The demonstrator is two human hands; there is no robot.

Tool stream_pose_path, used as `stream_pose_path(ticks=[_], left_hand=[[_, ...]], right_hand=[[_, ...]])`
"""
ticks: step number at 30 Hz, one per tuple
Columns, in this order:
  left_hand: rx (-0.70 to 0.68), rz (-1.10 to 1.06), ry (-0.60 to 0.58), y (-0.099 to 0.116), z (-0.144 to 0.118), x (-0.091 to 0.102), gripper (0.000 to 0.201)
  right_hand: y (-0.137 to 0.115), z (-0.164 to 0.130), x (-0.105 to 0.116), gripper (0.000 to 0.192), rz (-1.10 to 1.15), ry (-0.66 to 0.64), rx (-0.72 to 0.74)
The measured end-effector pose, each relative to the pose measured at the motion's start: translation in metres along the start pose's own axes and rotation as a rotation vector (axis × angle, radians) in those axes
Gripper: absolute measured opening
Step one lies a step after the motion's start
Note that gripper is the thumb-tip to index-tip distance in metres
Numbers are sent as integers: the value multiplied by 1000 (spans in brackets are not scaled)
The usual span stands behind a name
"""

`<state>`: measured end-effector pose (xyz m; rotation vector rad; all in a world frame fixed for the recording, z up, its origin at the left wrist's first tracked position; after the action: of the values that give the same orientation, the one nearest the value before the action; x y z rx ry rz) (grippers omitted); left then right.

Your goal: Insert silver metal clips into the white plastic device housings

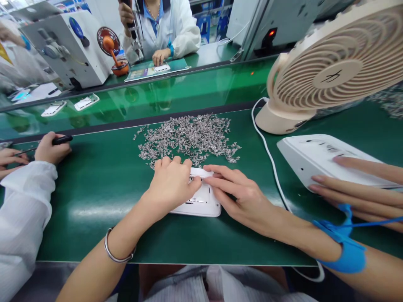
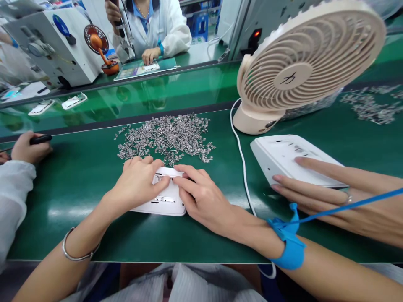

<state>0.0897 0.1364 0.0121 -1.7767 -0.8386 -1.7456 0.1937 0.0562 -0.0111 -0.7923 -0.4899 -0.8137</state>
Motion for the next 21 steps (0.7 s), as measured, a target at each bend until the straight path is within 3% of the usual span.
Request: stream_pose_path(ticks=[8,11,15,18,21], left_hand=[[12,29,-8,3,0,0,29],[9,24,-12,3,0,0,31],[-48,-3,-16,1,-4,3,33],[-144,-56,-123,-7,-13,5,36],[-168,-40,-186,-30,-24,9,37]], right_hand=[[-12,3,-3,27,-194,-113,135],[-10,6,-1,27,-123,-128,107],[4,15,24,22,-34,87,-53],[19,16,53,23,-204,280,-147],[37,3,78,39,-444,391,-199]])
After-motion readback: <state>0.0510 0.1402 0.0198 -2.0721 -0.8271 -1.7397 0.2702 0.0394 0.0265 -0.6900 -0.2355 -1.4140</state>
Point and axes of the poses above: each hand's wrist, its own z-axis towards the middle knuckle, its own x-axis out of the back of the hand, y = z × x, the point moved 5 cm from there along z, towards the middle knuckle, and after that the axes turned 4 degrees about y, right-handed, at the moved point
